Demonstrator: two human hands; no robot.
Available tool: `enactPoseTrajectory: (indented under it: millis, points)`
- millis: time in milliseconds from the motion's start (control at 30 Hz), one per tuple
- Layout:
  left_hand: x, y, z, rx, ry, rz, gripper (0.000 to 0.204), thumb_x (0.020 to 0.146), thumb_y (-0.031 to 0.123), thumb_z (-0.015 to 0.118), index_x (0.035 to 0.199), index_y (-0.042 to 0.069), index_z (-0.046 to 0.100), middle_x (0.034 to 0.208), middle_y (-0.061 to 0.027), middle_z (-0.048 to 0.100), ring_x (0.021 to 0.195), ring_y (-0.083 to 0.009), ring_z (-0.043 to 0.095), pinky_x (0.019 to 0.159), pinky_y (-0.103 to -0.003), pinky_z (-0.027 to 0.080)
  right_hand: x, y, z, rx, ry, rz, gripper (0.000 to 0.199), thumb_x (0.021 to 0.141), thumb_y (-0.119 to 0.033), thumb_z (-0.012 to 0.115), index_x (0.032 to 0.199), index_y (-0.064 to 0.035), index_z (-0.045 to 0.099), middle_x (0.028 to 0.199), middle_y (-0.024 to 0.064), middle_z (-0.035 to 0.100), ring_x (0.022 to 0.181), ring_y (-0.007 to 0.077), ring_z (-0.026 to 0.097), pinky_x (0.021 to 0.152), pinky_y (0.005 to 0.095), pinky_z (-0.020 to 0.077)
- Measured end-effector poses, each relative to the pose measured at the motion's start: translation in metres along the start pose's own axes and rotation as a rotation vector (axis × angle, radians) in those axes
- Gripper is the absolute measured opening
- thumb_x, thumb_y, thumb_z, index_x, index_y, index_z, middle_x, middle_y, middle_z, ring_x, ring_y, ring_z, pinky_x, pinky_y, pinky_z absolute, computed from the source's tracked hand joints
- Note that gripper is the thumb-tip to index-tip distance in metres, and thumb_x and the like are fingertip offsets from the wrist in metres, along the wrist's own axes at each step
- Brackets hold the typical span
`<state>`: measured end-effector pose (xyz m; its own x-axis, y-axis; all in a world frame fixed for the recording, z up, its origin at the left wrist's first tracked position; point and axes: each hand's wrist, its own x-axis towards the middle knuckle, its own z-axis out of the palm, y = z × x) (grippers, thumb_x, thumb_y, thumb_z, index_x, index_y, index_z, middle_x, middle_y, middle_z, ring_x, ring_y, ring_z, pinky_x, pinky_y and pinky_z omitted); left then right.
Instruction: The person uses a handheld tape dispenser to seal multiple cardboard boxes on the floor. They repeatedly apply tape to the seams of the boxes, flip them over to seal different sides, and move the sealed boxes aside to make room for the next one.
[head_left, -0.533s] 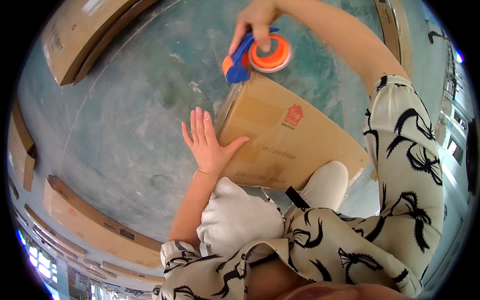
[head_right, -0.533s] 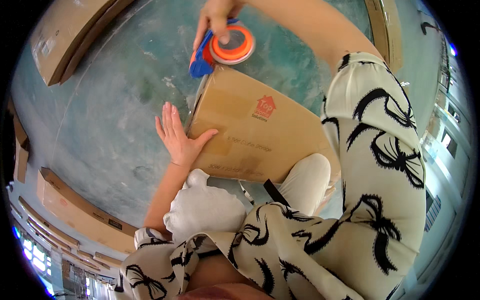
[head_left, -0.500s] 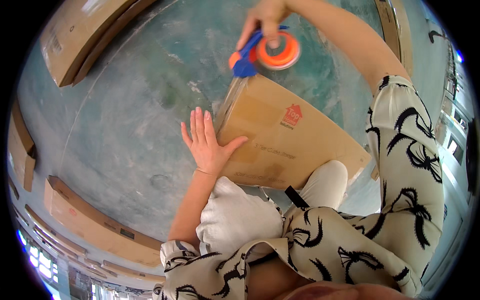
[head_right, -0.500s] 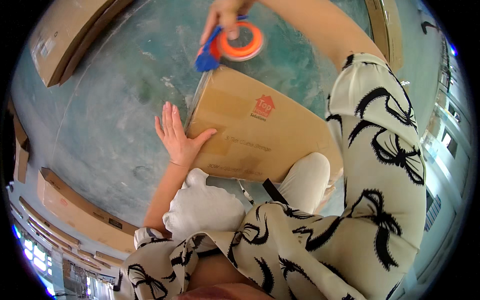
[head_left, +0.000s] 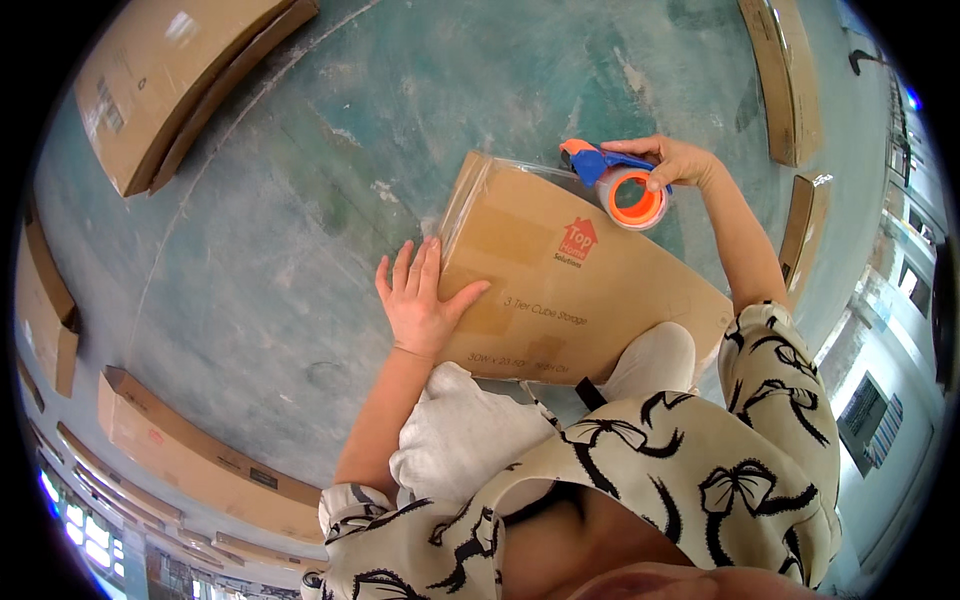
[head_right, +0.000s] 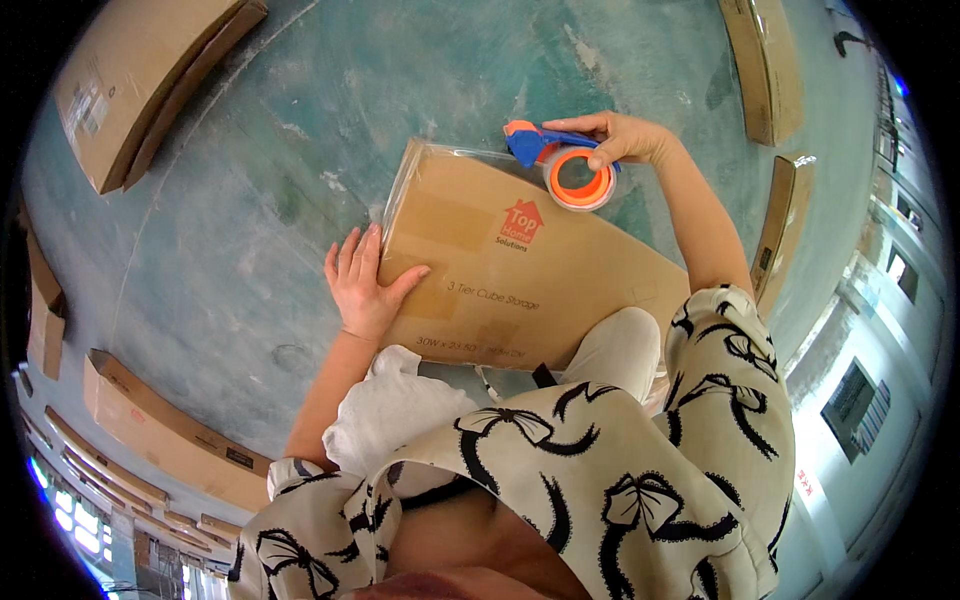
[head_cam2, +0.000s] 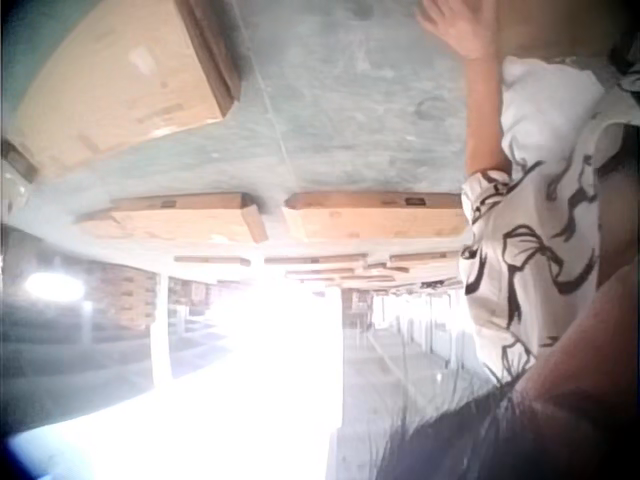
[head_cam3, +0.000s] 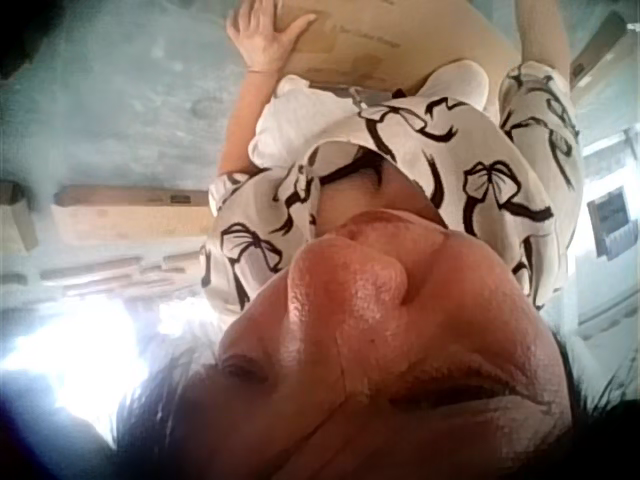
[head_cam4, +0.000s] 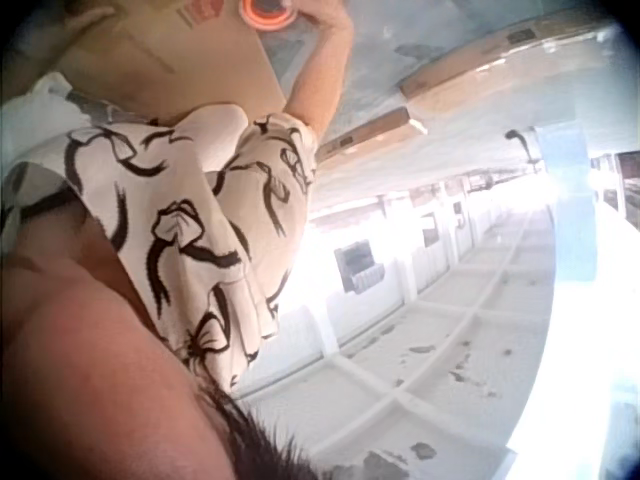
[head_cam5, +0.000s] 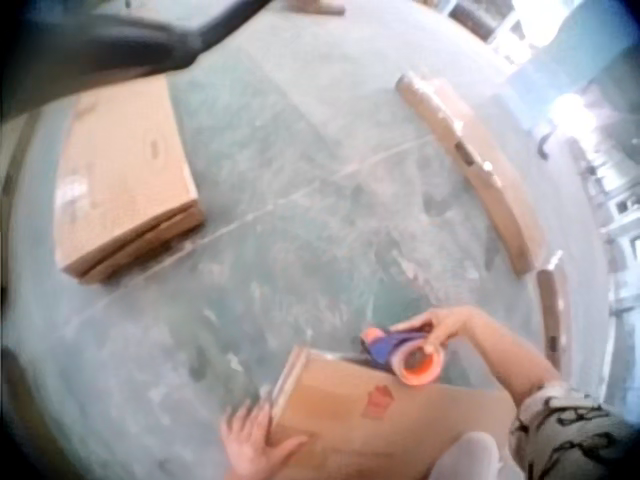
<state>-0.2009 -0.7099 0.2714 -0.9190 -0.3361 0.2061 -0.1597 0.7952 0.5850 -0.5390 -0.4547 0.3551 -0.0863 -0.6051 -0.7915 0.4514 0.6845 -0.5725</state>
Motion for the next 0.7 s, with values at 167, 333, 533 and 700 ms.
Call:
enactPoseTrajectory:
  millis: [167,333,533,700]
  points:
    - [0.003,0.004,-0.006,-0.058,-0.018,-0.013,0.073,0.068,0.047,0.079,0.119,0.000,0.058,0.111,-0.0121,0.065,0.105,-0.0285,0.060,0.098,-0.045,0.037,0.034,-0.120,0.027,-0.842,-0.147,0.364,0.084,0.052,-0.015,0.088,0.130,-0.0131,0.058,0.116,0.0055,0.066,0.102,0.0154,0.061,0.089,0.0290,0.0478]
    - [0.003,0.006,-0.002,-0.154,0.000,0.000,0.072,0.068,0.048,0.078,0.117,-0.001,0.058,0.108,-0.0144,0.065,0.101,-0.0278,0.061,0.093,-0.045,0.040,0.092,-0.201,0.130,-1.652,-0.363,0.496,0.054,0.051,-0.023,0.081,0.103,-0.0143,0.072,0.097,0.0044,0.070,0.086,0.0192,0.063,0.074,0.0326,0.0506]
    - [0.003,0.003,-0.001,-0.259,-0.311,-0.181,0.080,0.075,0.046,0.073,0.132,-0.002,0.042,0.129,-0.0184,0.054,0.117,-0.0290,0.053,0.099,-0.047,0.036,0.123,-0.172,0.236,-2.376,-0.355,0.711,0.018,0.048,-0.017,0.074,0.065,-0.0219,0.071,0.074,-0.0004,0.068,0.068,0.0182,0.063,0.062,0.0320,0.0498]
    - [0.066,0.019,0.015,-0.193,-0.114,0.107,0.076,0.080,0.040,0.067,0.136,-0.001,0.036,0.137,-0.0202,0.046,0.126,-0.0288,0.044,0.101,-0.046,0.037,0.128,-0.163,0.209,-2.180,-0.189,0.766,0.027,0.043,-0.017,0.075,0.069,-0.0220,0.072,0.074,0.0003,0.067,0.069,0.0191,0.063,0.060,0.0349,0.0488]
